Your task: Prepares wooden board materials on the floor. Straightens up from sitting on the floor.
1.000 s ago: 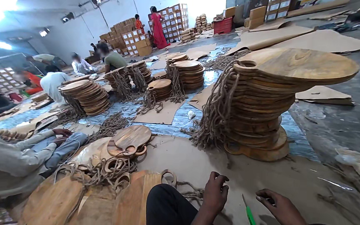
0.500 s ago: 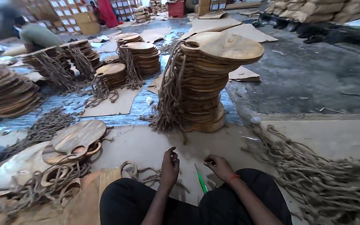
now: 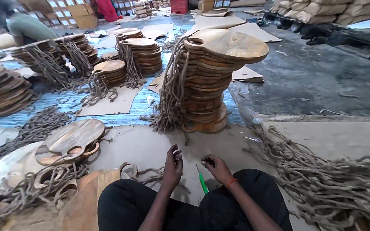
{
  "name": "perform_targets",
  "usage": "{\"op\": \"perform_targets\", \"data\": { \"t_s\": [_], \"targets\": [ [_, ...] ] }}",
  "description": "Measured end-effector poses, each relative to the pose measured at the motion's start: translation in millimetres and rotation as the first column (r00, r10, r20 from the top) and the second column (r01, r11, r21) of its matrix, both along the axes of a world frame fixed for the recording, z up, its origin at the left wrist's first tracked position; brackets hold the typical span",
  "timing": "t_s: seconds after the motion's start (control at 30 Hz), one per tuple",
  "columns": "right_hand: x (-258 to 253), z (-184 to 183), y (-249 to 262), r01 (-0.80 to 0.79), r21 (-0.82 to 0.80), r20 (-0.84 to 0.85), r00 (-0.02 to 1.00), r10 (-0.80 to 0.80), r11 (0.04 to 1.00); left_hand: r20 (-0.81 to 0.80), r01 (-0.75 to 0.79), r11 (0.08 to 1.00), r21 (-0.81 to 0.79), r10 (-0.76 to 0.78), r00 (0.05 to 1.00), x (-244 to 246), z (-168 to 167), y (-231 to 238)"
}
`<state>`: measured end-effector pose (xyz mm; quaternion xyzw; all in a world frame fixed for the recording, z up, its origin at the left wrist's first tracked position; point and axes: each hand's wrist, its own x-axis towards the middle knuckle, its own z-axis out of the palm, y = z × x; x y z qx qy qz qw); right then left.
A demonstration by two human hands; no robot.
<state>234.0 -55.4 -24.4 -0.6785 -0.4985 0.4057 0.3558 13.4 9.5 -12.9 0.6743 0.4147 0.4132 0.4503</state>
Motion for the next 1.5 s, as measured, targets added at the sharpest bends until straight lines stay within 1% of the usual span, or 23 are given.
{"op": "perform_targets", "data": {
  "t_s": [0.07, 0.13, 0.23, 0.3, 0.37, 0.47, 0.53, 0.57, 0.63, 0.67, 0.73, 0.8, 0.87, 0.93, 1.03, 1.1, 1.17, 1.23, 1.27, 1.3, 1.37, 1.43, 1.5],
  "targets": [
    [-20.3, -5.5, -3.7, -0.011, 0.031, -0.128, 0.992, 0.015, 0.999, 0.009, 0.051, 0.998, -0.034, -0.05, 0.999, 1.8, 2.7, -2.3],
    [-42.6, -6.8, -7.0, -0.069, 0.044, -0.233, 0.969, 0.077, 0.997, -0.011, 0.123, 0.99, -0.067, -0.124, 0.992, 3.7, 5.5, -6.8],
    [-67.0, -2.8, -11.6, -0.122, 0.083, -0.394, 0.908, 0.145, 0.989, -0.061, 0.263, 0.963, -0.057, -0.267, 0.962, 8.1, 5.8, -17.2],
    [-68.5, -6.4, -13.0, -0.063, 0.096, -0.492, 0.864, 0.102, 0.993, -0.073, 0.333, 0.942, -0.035, -0.335, 0.939, 11.8, 4.6, -20.7],
    [-63.1, -9.6, -12.4, 0.024, 0.087, -0.551, 0.834, 0.029, 0.996, -0.063, 0.376, 0.926, -0.03, -0.378, 0.924, 15.4, 4.0, -23.5],
    [-56.7, -8.6, -9.6, 0.171, 0.047, -0.519, 0.846, -0.122, 0.984, -0.105, 0.413, 0.91, 0.026, -0.409, 0.907, 21.0, 0.3, -29.5],
    [-47.9, -4.2, -6.2, 0.276, 0.038, -0.532, 0.819, -0.215, 0.96, -0.15, 0.335, 0.938, 0.091, -0.319, 0.936, 21.7, -1.3, -29.1],
    [-41.6, -1.4, -4.1, 0.328, 0.033, -0.57, 0.782, -0.251, 0.944, -0.163, 0.253, 0.962, 0.099, -0.235, 0.958, 20.4, 0.2, -27.4],
    [-30.8, 0.0, 0.1, 0.395, 0.016, -0.65, 0.702, -0.291, 0.919, -0.171, 0.029, 0.997, 0.072, -0.017, 0.985, 15.8, 3.0, -20.2],
    [-28.6, 1.5, 1.0, 0.419, 0.012, -0.68, 0.669, -0.299, 0.908, -0.172, -0.091, 0.995, 0.034, 0.096, 0.981, 13.2, 3.9, -16.0],
    [-26.3, 7.2, 2.6, 0.484, -0.007, -0.73, 0.596, -0.335, 0.875, -0.175, -0.297, 0.953, -0.065, 0.282, 0.943, 8.1, 7.0, -9.3],
    [-21.5, 11.5, 3.8, 0.543, -0.005, -0.757, 0.547, -0.358, 0.84, -0.195, -0.417, 0.886, -0.202, 0.38, 0.904, 2.9, 9.6, -5.7],
    [-15.6, 12.8, 4.2, 0.578, 0.025, -0.777, 0.525, -0.348, 0.816, -0.202, -0.467, 0.814, -0.345, 0.421, 0.884, -0.9, 7.8, -4.2],
    [-11.9, 16.6, 2.8, 0.604, 0.066, -0.793, 0.516, -0.326, 0.795, -0.205, -0.48, 0.755, -0.447, 0.436, 0.876, -3.2, 6.5, -4.1],
    [-4.8, 21.6, -0.8, 0.647, 0.118, -0.835, 0.475, -0.277, 0.753, -0.212, -0.5, 0.701, -0.509, 0.46, 0.862, -4.3, 3.7, -3.5],
    [-1.0, 24.8, -3.1, 0.672, 0.102, -0.864, 0.425, -0.269, 0.733, -0.245, -0.52, 0.688, -0.507, 0.463, 0.852, -4.7, 2.9, -3.3],
    [0.1, 27.7, -5.1, 0.687, 0.063, -0.892, 0.364, -0.267, 0.724, -0.337, -0.509, 0.71, -0.487, 0.385, 0.859, -5.8, 2.9, -3.9],
    [2.0, 30.3, -6.9, 0.685, 0.05, -0.914, 0.326, -0.244, 0.727, -0.478, -0.438, 0.776, -0.453, 0.203, 0.854, -4.7, 6.1, -4.9],
    [3.3, 31.5, -8.4, 0.682, 0.054, -0.923, 0.313, -0.224, 0.729, -0.565, -0.383, 0.815, -0.435, 0.084, 0.821, -2.7, 8.7, -5.8],
    [4.8, 32.1, -10.0, 0.677, 0.062, -0.934, 0.299, -0.196, 0.733, -0.646, -0.322, 0.849, -0.42, -0.03, 0.763, 0.0, 10.4, -6.8],
    [7.0, 35.3, -13.1, 0.667, 0.057, -0.952, 0.261, -0.161, 0.743, -0.766, -0.203, 0.893, -0.403, -0.207, 0.609, 5.8, 11.5, -9.8],
    [8.0, 40.1, -15.4, 0.666, 0.027, -0.966, 0.21, -0.152, 0.746, -0.83, -0.152, 0.912, -0.381, -0.265, 0.492, 10.4, 14.7, -14.1],
    [9.0, 42.1, -17.6, 0.666, 0.009, -0.972, 0.18, -0.149, 0.746, -0.871, -0.172, 0.921, -0.351, -0.253, 0.422, 10.7, 15.9, -14.9]
  ]
}}
